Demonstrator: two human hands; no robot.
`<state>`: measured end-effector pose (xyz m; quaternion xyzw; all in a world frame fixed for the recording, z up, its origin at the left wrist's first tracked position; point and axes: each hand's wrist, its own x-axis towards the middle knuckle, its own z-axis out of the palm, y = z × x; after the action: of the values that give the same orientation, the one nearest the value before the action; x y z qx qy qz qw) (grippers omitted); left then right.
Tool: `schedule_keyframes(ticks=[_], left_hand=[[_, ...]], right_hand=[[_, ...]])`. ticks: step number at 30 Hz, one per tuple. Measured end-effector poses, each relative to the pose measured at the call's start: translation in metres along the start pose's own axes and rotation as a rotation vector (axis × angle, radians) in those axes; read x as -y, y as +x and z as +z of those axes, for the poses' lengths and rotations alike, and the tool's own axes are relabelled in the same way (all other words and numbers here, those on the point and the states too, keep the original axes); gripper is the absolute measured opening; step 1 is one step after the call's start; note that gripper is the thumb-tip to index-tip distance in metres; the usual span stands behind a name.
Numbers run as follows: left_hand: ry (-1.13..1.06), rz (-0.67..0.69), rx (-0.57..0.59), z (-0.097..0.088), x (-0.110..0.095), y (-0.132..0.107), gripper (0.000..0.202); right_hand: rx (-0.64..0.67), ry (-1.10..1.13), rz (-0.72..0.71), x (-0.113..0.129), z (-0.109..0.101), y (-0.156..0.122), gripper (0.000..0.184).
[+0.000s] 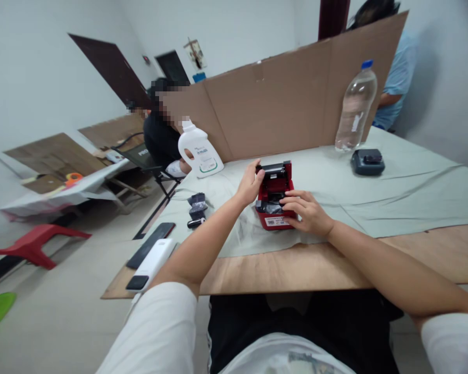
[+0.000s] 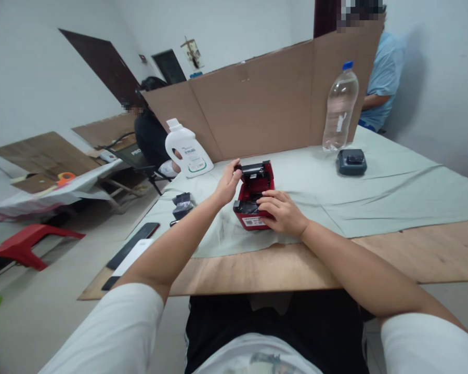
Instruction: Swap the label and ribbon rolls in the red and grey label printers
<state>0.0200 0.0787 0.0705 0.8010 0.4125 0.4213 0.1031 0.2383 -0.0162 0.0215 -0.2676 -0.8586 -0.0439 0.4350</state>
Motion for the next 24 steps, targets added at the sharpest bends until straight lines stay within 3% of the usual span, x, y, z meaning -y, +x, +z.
schedule_keyframes(ticks=[7, 13, 16, 21, 24], left_hand=[[-0.011, 0.08, -0.089, -0.002, -0.019, -0.054, 0.06], [0.03, 0.1, -0.163, 0.011, -0.018, -0.09, 0.048], [0.065, 0.11, -0.176, 0.016, -0.019, -0.096, 0.047], [0.116, 0.101, -0.181, 0.017, -0.022, -0.096, 0.047], [0.154, 0.109, -0.189, 0.018, -0.021, -0.095, 0.044]], right_hand=[[-0.078, -0.016, -0.024, 0.004, -0.002, 0.002, 0.007], [-0.111, -0.046, -0.045, 0.005, 0.0, 0.001, 0.001], [-0.075, -0.057, -0.008, 0.001, 0.004, -0.002, 0.013], [-0.013, -0.06, 0.035, -0.004, 0.009, -0.005, 0.051], [-0.003, -0.065, 0.077, -0.003, 0.009, -0.004, 0.059]])
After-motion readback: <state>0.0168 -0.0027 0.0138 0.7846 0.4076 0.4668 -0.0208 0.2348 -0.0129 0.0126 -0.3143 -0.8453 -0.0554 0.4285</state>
